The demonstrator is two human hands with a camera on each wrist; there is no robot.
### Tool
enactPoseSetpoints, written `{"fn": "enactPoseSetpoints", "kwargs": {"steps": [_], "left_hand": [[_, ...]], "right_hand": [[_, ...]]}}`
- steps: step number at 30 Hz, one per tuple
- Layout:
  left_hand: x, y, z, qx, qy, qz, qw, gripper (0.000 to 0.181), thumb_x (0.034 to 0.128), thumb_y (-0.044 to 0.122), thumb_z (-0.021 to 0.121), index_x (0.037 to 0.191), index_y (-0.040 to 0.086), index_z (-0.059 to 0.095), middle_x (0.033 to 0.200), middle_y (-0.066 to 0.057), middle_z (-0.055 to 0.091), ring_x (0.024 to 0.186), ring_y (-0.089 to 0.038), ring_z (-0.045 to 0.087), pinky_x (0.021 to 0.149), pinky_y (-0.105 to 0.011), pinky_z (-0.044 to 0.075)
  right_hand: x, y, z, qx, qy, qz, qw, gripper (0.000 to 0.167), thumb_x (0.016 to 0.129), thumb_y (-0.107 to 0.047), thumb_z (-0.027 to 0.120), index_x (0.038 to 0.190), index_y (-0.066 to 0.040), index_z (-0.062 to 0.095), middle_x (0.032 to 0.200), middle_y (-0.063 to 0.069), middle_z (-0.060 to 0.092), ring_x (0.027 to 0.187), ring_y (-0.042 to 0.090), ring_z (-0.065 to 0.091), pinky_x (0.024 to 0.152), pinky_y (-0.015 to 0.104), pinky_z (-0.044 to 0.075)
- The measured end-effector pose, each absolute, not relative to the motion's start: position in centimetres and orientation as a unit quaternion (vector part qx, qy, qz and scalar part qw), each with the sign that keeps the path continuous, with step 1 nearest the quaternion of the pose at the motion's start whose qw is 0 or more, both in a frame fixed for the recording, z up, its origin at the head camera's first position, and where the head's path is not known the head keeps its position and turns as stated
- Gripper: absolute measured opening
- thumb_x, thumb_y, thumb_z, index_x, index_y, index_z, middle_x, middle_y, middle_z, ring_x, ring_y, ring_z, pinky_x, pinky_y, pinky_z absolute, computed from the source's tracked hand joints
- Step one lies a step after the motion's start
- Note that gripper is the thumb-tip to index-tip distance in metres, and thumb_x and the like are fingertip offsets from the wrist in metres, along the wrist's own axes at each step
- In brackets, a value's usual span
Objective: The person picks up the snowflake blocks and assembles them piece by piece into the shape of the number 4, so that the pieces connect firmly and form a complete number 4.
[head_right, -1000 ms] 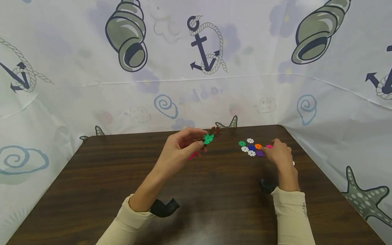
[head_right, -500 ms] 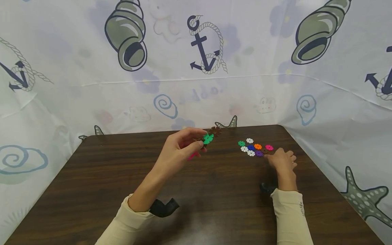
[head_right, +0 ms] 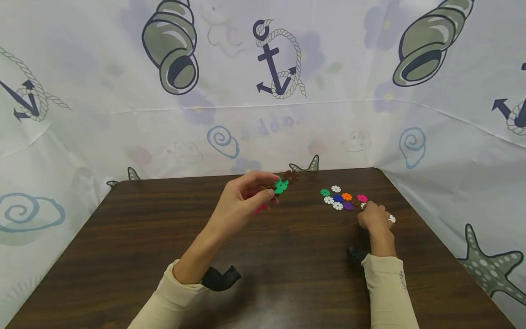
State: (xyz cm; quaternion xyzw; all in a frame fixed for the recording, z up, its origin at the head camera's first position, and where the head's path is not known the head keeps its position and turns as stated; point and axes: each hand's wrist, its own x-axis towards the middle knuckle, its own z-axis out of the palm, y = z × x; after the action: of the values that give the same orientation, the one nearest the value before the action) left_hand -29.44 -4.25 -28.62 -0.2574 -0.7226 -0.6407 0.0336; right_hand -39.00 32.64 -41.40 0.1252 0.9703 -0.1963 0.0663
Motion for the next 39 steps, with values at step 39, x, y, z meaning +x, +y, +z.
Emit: {"fn": "enactPoseSetpoints", "kwargs": {"steps": [39], "left_hand": [[-29.7, -4.4, -28.8, -0.256, -0.728, -0.635, 0.030, 0.026, 0.0998, 0.013, 0.063, 0.125, 0.017, 0.070, 0.113, -0.004, 0.075, 0.093, -0.030, 0.073, 0.077, -0.035, 0.061]], "right_hand": [[-37.1, 27.3, -33.5, 0.063, 0.954, -0.292, -0.002, 0.044, 0.107, -0.026, 0.047, 0.127, 0.012, 0.055, 0.112, 0.028, 0.065, 0.102, 0.041, 0.062, 0.085, 0.055, 0.053]]}}
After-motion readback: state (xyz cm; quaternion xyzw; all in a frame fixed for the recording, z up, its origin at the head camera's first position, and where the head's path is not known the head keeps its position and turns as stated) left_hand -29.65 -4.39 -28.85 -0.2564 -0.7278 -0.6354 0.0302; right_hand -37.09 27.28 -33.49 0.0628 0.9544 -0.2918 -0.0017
